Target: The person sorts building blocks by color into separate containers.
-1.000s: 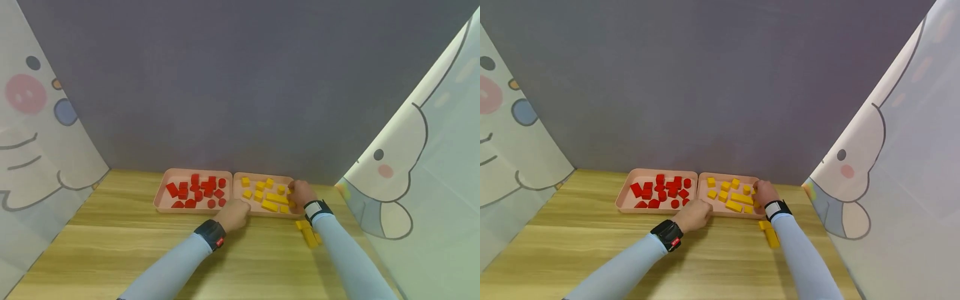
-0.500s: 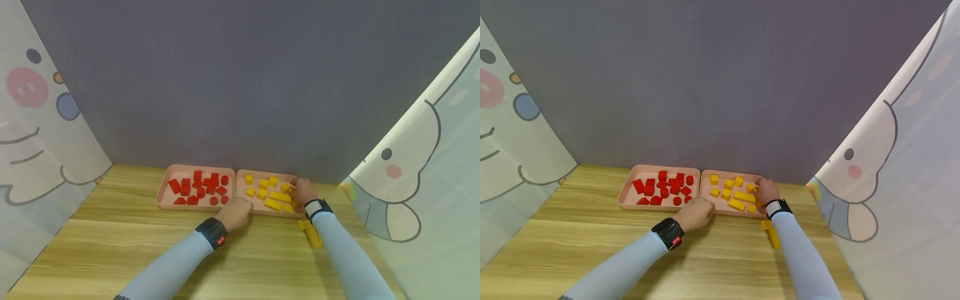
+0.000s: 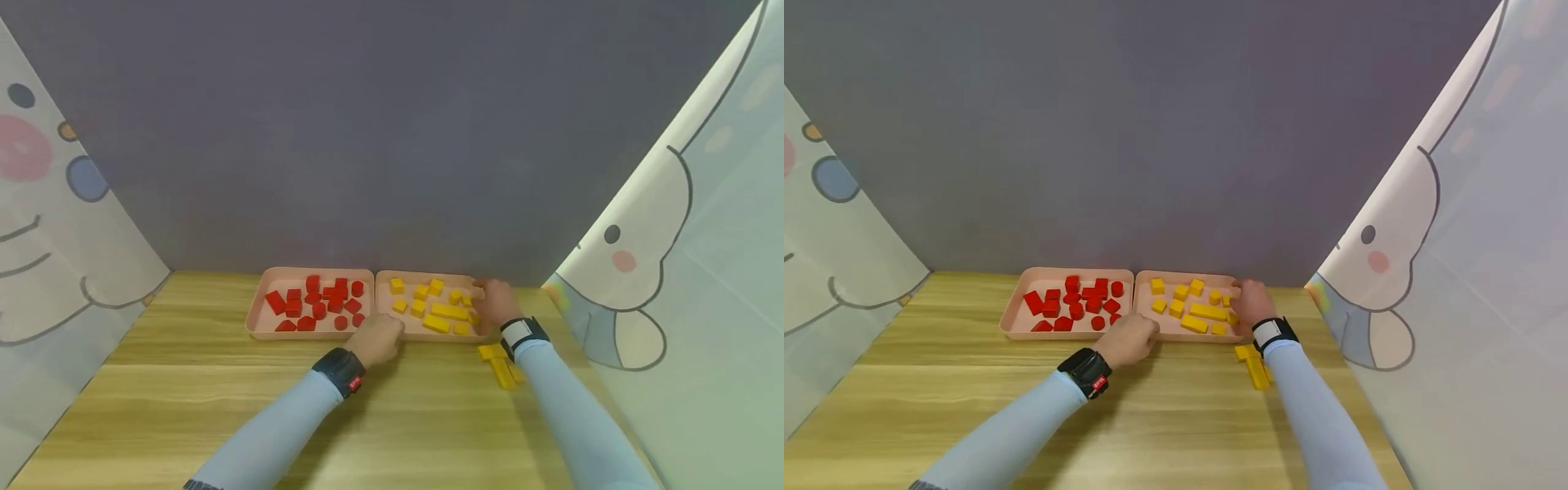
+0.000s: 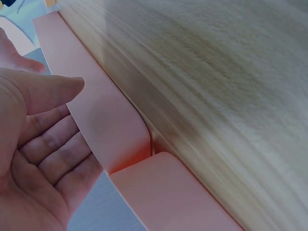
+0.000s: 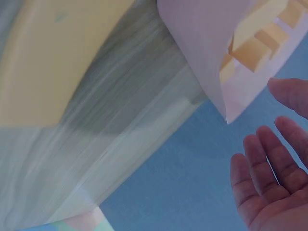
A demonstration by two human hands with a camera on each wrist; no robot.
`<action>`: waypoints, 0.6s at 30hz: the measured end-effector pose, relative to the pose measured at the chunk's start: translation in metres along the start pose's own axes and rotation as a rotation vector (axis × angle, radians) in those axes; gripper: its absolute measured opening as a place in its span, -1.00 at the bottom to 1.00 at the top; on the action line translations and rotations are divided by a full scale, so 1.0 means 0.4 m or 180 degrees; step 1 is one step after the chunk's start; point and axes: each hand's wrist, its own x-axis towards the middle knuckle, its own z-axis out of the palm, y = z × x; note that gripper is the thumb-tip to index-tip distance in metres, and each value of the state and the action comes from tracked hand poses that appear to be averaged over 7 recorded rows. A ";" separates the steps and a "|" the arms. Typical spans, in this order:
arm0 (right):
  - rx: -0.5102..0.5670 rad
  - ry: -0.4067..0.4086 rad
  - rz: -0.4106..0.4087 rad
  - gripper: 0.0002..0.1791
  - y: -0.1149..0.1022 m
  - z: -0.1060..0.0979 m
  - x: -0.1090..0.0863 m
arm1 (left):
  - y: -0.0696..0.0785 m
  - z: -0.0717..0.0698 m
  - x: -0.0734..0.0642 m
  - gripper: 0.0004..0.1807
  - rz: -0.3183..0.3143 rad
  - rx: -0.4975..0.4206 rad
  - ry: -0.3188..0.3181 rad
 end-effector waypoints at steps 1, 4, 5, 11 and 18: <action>0.0017 0.0107 -0.0105 -0.55 0.005 -0.008 -0.004 | -0.002 -0.001 0.001 -0.85 0.0024 0.0011 0.0037; -0.0026 0.0417 -0.0402 -0.53 0.025 -0.034 -0.018 | -0.009 -0.001 0.001 -0.91 0.0077 0.0065 0.0140; -0.0030 0.0478 -0.0451 -0.52 0.033 -0.044 -0.024 | -0.011 0.000 0.002 -0.92 0.0086 0.0086 0.0163; -0.0287 0.0275 -0.0213 -0.47 0.082 -0.099 -0.088 | -0.017 -0.001 0.003 -0.88 -0.0033 -0.0016 0.0082; -0.0381 -0.0012 -0.0161 -0.40 0.141 -0.104 -0.187 | -0.009 -0.001 0.000 -0.90 -0.0068 -0.0144 -0.0011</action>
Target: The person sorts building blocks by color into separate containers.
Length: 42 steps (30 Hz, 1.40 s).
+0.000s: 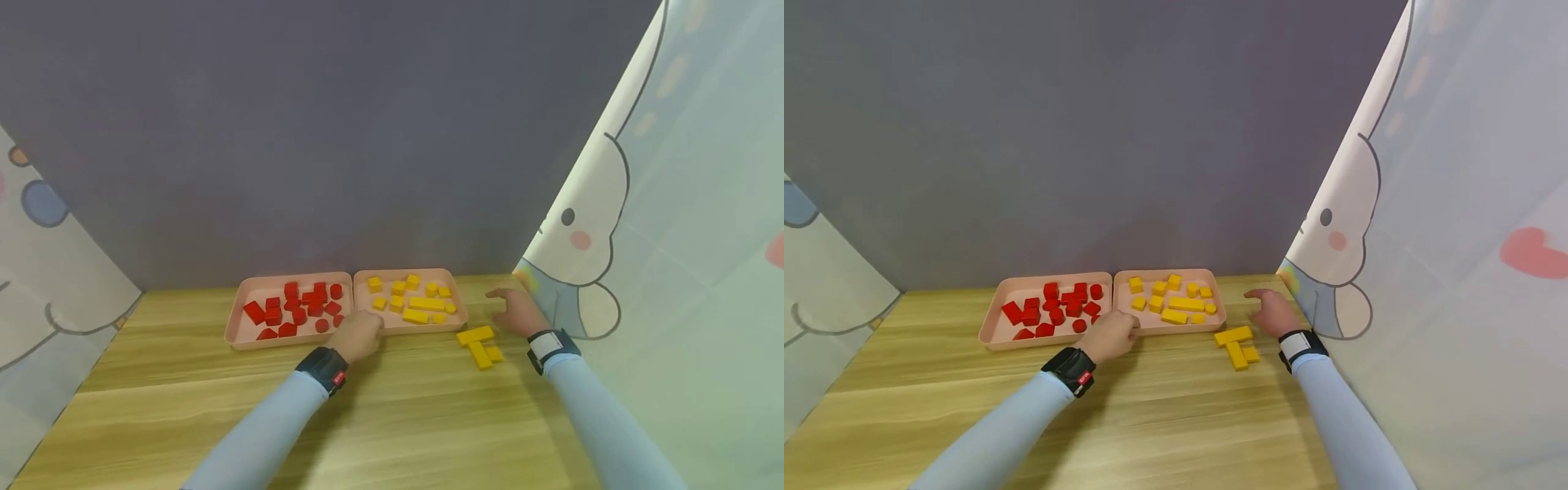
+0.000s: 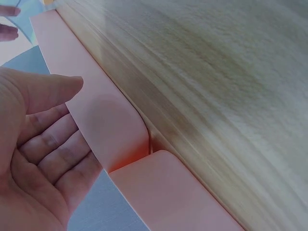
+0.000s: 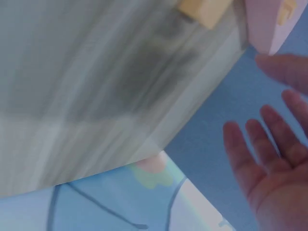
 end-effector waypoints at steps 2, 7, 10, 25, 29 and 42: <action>-0.0024 -0.0149 0.0003 -0.29 0.001 0.015 -0.011 | -0.004 0.000 -0.003 -0.91 -0.0031 -0.0006 -0.0006; 0.0106 -0.0575 0.0071 -0.15 -0.009 0.051 -0.025 | -0.006 -0.002 -0.007 -0.91 -0.0074 -0.0017 -0.0031; 0.0184 -0.0685 0.0049 -0.25 -0.014 0.068 -0.023 | -0.004 -0.004 -0.007 -0.91 -0.0070 -0.0039 -0.0045; 0.0048 -0.0802 -0.0209 -0.54 -0.029 0.086 -0.015 | 0.005 -0.011 0.005 -0.81 -0.0139 -0.0032 -0.0157; -0.0049 -0.0926 -0.0135 -0.59 -0.042 0.076 -0.019 | 0.009 -0.007 0.009 -0.82 -0.0107 0.0015 -0.0162; 0.0094 -0.0776 -0.0274 -0.77 -0.022 0.039 -0.050 | 0.009 0.008 0.011 -0.88 -0.0042 0.0048 -0.0116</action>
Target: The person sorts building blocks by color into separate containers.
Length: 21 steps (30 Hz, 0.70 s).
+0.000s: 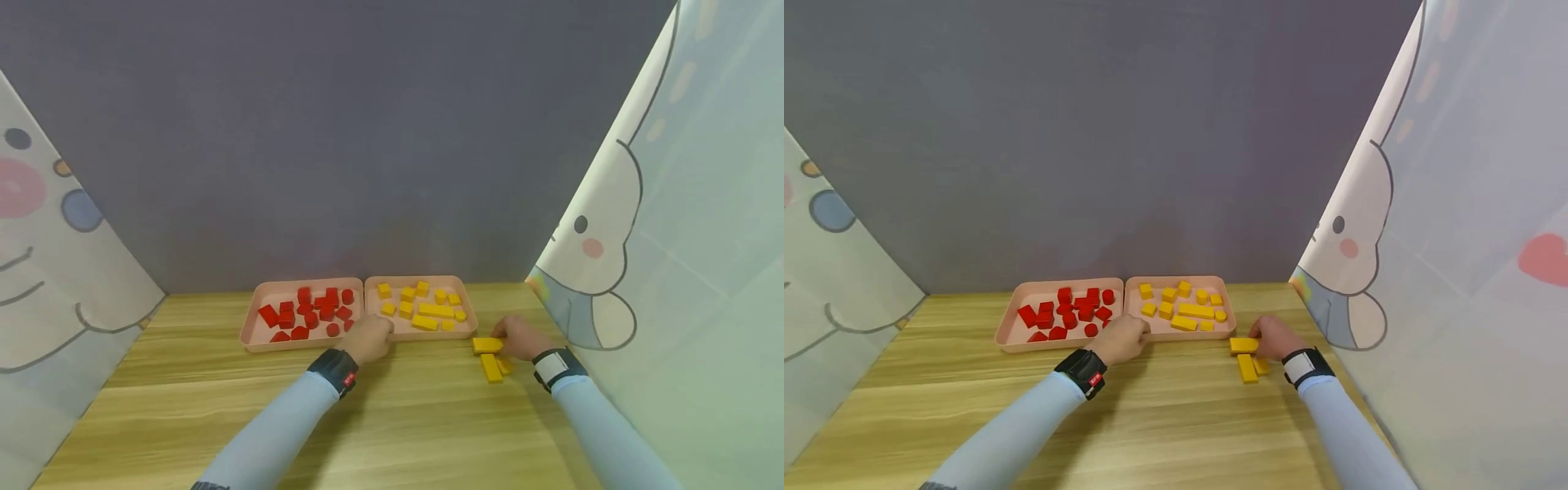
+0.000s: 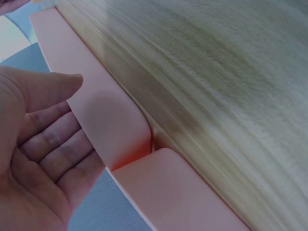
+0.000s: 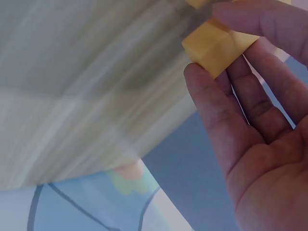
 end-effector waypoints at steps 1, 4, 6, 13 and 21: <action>-0.0002 0.0045 -0.0052 -0.79 0.000 -0.007 -0.003 | -0.001 0.001 0.001 -0.87 0.0003 -0.0020 0.0004; -0.0063 0.0168 -0.0119 -0.80 -0.007 -0.029 -0.009 | -0.002 0.005 0.001 -0.85 -0.0001 -0.0075 0.0005; -0.0115 0.0228 -0.0124 -0.79 -0.020 -0.041 -0.006 | -0.003 0.008 -0.002 -0.83 -0.0026 -0.0096 -0.0006; -0.0094 0.0408 -0.0094 -0.68 -0.113 -0.036 0.046 | 0.002 0.002 -0.016 -0.85 -0.0056 -0.0080 -0.0003; 0.0058 0.0759 -0.0066 -0.61 -0.259 -0.002 0.135 | 0.008 0.013 -0.023 -0.91 0.0071 -0.0073 0.0132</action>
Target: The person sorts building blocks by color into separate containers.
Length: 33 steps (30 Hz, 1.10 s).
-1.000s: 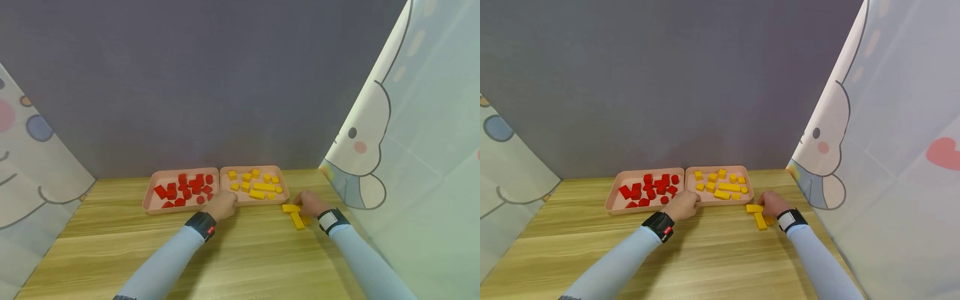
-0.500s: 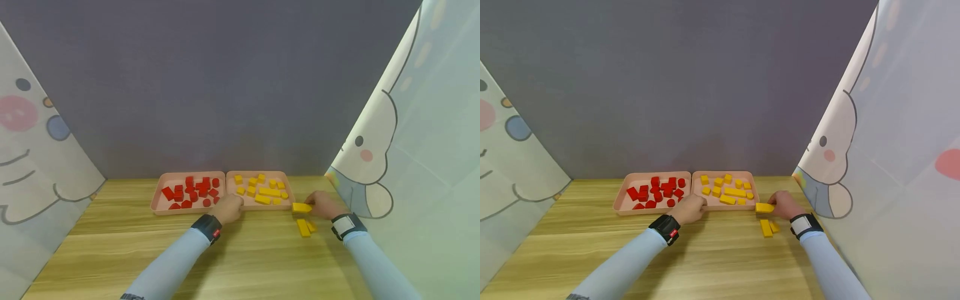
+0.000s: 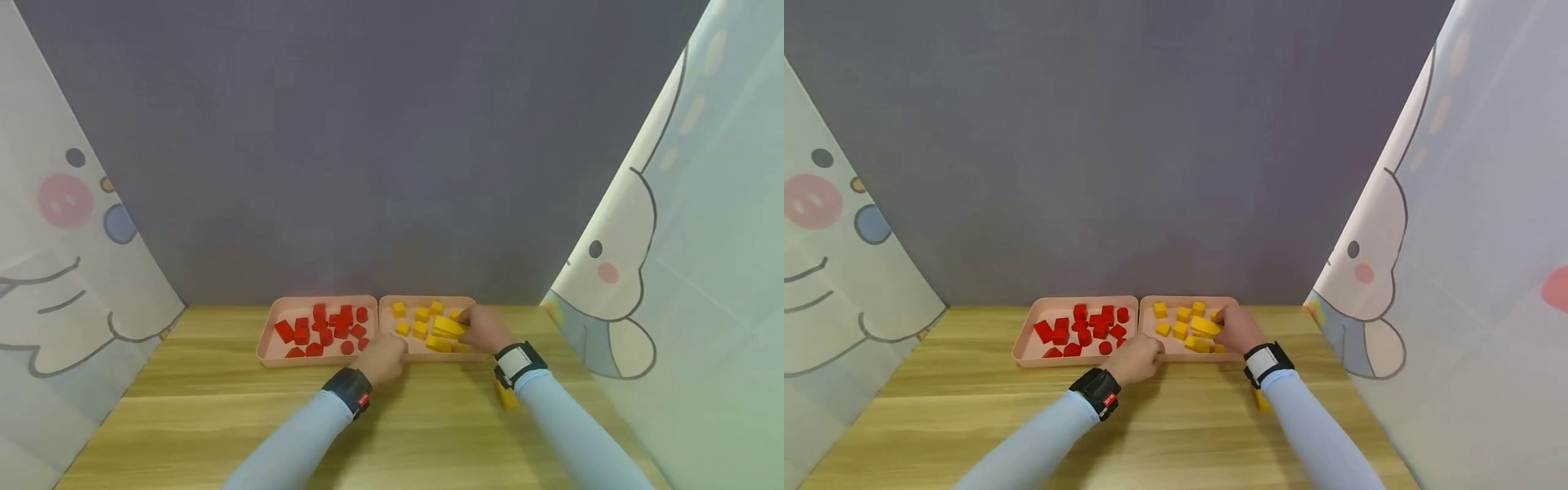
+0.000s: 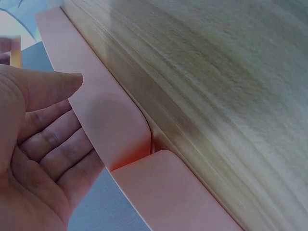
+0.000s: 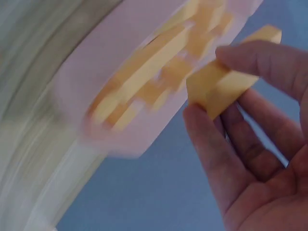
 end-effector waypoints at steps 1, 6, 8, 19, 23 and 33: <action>0.0047 0.0047 0.0000 -0.63 -0.017 0.011 0.012 | 0.000 0.002 -0.001 -0.93 0.0009 0.0005 0.0011; 0.0054 0.0275 0.0061 -0.76 -0.098 0.062 0.064 | -0.001 0.012 -0.004 -0.97 0.0157 0.0143 0.0112; 0.0224 0.0248 0.0191 -0.81 -0.129 0.080 0.079 | -0.002 0.018 -0.006 -0.97 0.0218 0.0190 0.0145; 0.0829 0.0081 0.0522 -0.63 -0.207 0.172 0.173 | -0.003 0.023 -0.008 -0.93 0.0194 0.0402 0.0215; 0.0947 -0.0044 0.0758 -0.70 -0.218 0.185 0.183 | 0.002 0.022 -0.007 -0.90 0.0176 0.0324 0.0181; 0.1242 -0.0034 0.1008 -0.72 -0.228 0.223 0.197 | 0.006 0.015 -0.009 -0.86 0.0161 0.0215 0.0200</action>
